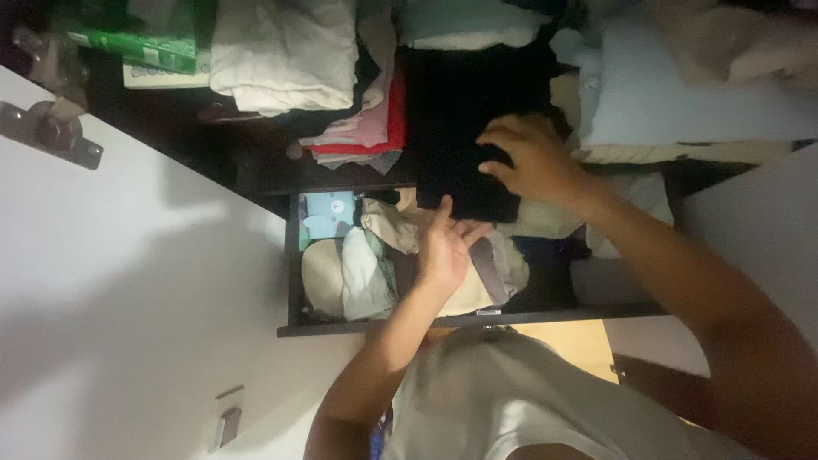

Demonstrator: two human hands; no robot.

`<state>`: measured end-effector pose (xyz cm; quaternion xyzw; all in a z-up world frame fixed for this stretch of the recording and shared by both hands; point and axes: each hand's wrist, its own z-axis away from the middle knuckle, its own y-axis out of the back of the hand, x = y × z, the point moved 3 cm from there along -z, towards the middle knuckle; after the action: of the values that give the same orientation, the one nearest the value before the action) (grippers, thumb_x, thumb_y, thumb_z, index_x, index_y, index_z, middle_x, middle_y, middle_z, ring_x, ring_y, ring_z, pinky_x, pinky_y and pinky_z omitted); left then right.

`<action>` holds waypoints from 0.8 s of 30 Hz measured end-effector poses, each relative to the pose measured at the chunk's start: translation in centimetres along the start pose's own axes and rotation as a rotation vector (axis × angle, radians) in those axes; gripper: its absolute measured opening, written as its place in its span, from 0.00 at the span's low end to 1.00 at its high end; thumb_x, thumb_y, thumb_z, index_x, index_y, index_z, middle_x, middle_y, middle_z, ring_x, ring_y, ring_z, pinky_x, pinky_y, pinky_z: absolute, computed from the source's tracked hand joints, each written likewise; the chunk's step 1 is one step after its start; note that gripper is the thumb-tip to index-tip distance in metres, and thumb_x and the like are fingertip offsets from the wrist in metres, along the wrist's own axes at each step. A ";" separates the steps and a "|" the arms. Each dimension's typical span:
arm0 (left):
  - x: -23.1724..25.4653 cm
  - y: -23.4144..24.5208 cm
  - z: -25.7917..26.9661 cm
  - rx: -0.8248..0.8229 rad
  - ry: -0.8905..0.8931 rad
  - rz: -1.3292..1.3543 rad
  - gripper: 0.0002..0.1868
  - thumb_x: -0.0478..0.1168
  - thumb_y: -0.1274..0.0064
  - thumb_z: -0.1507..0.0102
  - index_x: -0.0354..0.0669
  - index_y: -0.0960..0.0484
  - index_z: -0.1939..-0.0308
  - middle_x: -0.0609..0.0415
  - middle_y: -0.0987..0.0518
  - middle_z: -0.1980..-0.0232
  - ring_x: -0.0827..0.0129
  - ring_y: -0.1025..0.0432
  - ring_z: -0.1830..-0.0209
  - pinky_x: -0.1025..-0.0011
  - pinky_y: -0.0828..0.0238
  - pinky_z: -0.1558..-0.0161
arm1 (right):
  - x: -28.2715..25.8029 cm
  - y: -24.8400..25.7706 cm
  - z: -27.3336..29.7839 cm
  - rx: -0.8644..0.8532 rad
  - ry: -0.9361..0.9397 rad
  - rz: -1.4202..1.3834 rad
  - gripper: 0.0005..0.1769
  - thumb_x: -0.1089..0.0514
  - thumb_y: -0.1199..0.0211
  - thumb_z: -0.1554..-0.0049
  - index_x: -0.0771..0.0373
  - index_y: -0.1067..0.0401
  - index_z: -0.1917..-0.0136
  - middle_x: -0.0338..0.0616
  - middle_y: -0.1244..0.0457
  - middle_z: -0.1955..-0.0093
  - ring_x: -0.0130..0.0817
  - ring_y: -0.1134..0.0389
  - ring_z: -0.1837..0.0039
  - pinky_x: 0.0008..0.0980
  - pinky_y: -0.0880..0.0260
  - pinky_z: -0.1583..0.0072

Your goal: Organizing and folding various items of clothing within a dresser drawer.

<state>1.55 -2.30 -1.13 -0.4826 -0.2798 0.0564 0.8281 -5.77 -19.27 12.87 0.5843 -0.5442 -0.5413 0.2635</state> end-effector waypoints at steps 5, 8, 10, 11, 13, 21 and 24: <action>1.8 -1.6 1.5 -0.055 -0.008 -0.013 0.13 0.42 0.45 0.32 0.42 0.29 0.50 0.53 0.23 0.56 0.60 0.25 0.62 0.53 0.23 0.50 | -3.1 1.2 3.8 -0.051 0.303 0.069 0.44 0.40 0.26 0.55 0.64 0.29 0.31 0.52 0.41 0.25 0.51 0.42 0.23 0.52 0.47 0.26; 2.4 -2.3 2.3 -0.123 -0.045 -0.007 0.11 0.35 0.46 0.35 0.42 0.32 0.53 0.52 0.24 0.56 0.59 0.24 0.59 0.52 0.21 0.45 | -3.0 0.3 4.7 -0.082 0.301 0.026 0.51 0.43 0.26 0.58 0.70 0.33 0.27 0.56 0.43 0.23 0.51 0.46 0.22 0.55 0.53 0.25; 2.9 -2.7 2.3 -0.210 -0.064 0.008 0.11 0.30 0.46 0.35 0.40 0.33 0.54 0.49 0.25 0.55 0.58 0.22 0.56 0.50 0.20 0.42 | -1.5 -0.1 4.8 -0.027 0.259 -0.100 0.42 0.51 0.27 0.52 0.70 0.34 0.29 0.54 0.42 0.24 0.48 0.47 0.21 0.56 0.55 0.23; 3.6 -3.0 2.7 -0.265 -0.238 -0.297 0.13 0.28 0.48 0.37 0.39 0.31 0.51 0.49 0.23 0.52 0.57 0.23 0.53 0.53 0.21 0.44 | -0.2 -0.9 5.0 -0.036 0.173 -0.136 0.36 0.58 0.31 0.50 0.66 0.32 0.29 0.49 0.40 0.24 0.44 0.45 0.20 0.54 0.54 0.21; 5.5 -4.6 3.5 -0.318 -0.409 -0.609 0.17 0.25 0.49 0.40 0.39 0.30 0.47 0.49 0.22 0.49 0.56 0.23 0.51 0.55 0.23 0.46 | 1.8 -1.8 5.4 -0.041 0.082 -0.174 0.32 0.65 0.35 0.48 0.61 0.30 0.29 0.44 0.38 0.23 0.39 0.44 0.19 0.52 0.53 0.18; 10.0 -6.6 -1.0 -0.604 -0.916 -1.753 0.30 0.34 0.39 0.37 0.52 0.28 0.32 0.44 0.18 0.38 0.46 0.22 0.39 0.45 0.39 0.23 | 5.4 -2.5 6.2 -0.092 -0.381 -0.688 0.19 0.55 0.39 0.36 0.61 0.28 0.33 0.48 0.31 0.45 0.34 0.29 0.43 0.38 0.26 0.40; 10.6 -9.8 -0.8 -0.306 -0.729 -1.651 0.28 0.43 0.36 0.34 0.51 0.29 0.32 0.36 0.20 0.41 0.38 0.26 0.41 0.53 0.29 0.40 | 3.4 0.4 4.1 -0.056 -0.604 -0.334 0.25 0.49 0.38 0.32 0.61 0.35 0.26 0.54 0.32 0.54 0.40 0.32 0.54 0.40 0.31 0.50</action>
<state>9.11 -4.25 10.97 -0.1863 -0.7843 -0.4424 0.3929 -10.25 -21.33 10.93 0.4712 -0.4795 -0.7402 0.0142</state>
